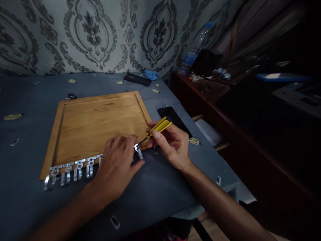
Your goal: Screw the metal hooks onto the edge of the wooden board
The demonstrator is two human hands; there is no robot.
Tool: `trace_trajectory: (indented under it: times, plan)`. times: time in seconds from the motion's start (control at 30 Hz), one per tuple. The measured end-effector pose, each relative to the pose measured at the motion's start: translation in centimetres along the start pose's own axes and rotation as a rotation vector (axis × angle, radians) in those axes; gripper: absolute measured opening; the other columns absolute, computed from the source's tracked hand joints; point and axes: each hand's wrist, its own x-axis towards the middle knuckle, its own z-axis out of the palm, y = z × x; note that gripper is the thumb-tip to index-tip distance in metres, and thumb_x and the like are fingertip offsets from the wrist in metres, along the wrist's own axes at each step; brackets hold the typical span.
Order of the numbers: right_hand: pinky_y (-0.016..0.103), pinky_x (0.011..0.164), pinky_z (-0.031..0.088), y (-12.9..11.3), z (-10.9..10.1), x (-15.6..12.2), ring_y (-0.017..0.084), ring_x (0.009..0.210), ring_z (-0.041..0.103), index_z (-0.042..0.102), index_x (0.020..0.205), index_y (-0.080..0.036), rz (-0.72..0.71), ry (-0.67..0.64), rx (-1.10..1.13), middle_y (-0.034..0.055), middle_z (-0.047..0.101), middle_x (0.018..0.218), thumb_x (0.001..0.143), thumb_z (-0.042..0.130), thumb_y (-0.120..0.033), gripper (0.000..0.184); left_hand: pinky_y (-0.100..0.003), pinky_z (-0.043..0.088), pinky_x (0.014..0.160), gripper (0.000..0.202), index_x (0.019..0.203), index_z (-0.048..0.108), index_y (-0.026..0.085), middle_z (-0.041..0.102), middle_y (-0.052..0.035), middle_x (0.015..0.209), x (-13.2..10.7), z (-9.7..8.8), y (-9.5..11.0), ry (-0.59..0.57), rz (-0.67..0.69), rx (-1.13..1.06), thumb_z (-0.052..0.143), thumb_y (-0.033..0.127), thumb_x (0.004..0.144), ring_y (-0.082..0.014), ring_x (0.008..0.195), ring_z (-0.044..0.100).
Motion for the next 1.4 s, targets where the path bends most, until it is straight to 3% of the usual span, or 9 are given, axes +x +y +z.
trace_trajectory:
  times: [0.1,0.2,0.3,0.47,0.77,1.0,1.17,1.4]
  plan:
    - [0.025,0.053,0.053,0.0,-0.1,0.0,0.010,0.055,0.064,0.068,0.101,-0.022,-0.037,-0.038,-0.045,-0.0001,0.065,0.081,0.091,0.064,-0.032,0.015,-0.049,0.046,0.088,0.047,0.118,0.046,0.017,0.065,-0.0104,0.105,0.0,0.0,0.0,-0.010,-0.008,-0.009,0.074,0.027,0.081,-0.0319,0.101,0.059]
    - [0.025,0.053,0.052,0.0,-0.1,0.1,0.010,0.058,0.063,0.067,0.086,-0.020,-0.097,-0.084,-0.137,0.0012,0.065,0.081,0.089,0.065,-0.030,0.011,-0.049,0.047,0.087,0.046,0.115,0.045,0.019,0.065,-0.0094,0.104,0.1,0.0,-0.1,-0.012,-0.021,-0.009,0.074,0.027,0.080,-0.0310,0.101,0.059]
    - [0.025,0.054,0.051,-0.1,0.1,0.4,0.011,0.060,0.060,0.063,0.076,-0.020,-0.112,-0.107,-0.202,0.0014,0.064,0.080,0.088,0.068,-0.032,0.018,-0.047,0.047,0.085,0.042,0.109,0.046,0.021,0.064,-0.0075,0.100,0.1,-0.1,-0.1,-0.020,-0.021,-0.009,0.075,0.025,0.079,-0.0298,0.099,0.059]
    - [0.022,0.050,0.047,-0.3,0.8,0.8,0.009,0.053,0.059,0.061,0.078,-0.019,-0.049,-0.124,-0.125,-0.0038,0.057,0.068,0.084,0.072,-0.033,0.019,-0.045,0.048,0.081,0.042,0.105,0.045,0.022,0.065,-0.0052,0.097,0.3,-0.2,-0.1,-0.003,-0.001,-0.022,0.077,0.024,0.078,-0.0288,0.094,0.060]
    - [0.019,0.042,0.046,-0.2,1.2,0.9,0.007,0.047,0.060,0.056,0.074,-0.020,0.042,-0.088,-0.043,-0.0064,0.055,0.065,0.079,0.077,-0.038,0.028,-0.044,0.046,0.082,0.041,0.105,0.045,0.023,0.066,-0.0037,0.095,0.1,0.0,-0.2,0.017,0.004,-0.028,0.075,0.024,0.079,-0.0286,0.095,0.060]
    - [0.025,0.043,0.051,-1.3,1.0,0.7,0.010,0.046,0.060,0.062,0.083,-0.023,-0.047,0.139,0.030,-0.0037,0.060,0.065,0.085,0.070,-0.042,0.021,-0.045,0.046,0.084,0.044,0.112,0.046,0.021,0.066,-0.0060,0.098,0.1,-0.1,-0.2,0.008,-0.018,-0.024,0.075,0.025,0.079,-0.0293,0.097,0.059]
    - [0.025,0.044,0.050,-0.6,0.7,0.4,0.011,0.048,0.060,0.060,0.079,-0.022,0.011,0.067,-0.029,-0.0020,0.062,0.069,0.084,0.070,-0.044,0.024,-0.046,0.046,0.085,0.044,0.114,0.046,0.020,0.066,-0.0067,0.100,0.1,0.0,-0.2,0.011,-0.021,-0.023,0.073,0.027,0.080,-0.0296,0.098,0.059]
    - [0.022,0.045,0.049,0.0,0.8,0.2,0.009,0.049,0.061,0.061,0.083,-0.021,0.001,0.029,-0.022,-0.0033,0.060,0.068,0.087,0.068,-0.035,0.016,-0.047,0.047,0.085,0.048,0.115,0.046,0.019,0.067,-0.0079,0.102,0.1,-0.1,-0.2,-0.003,-0.013,-0.038,0.075,0.025,0.079,-0.0307,0.098,0.059]
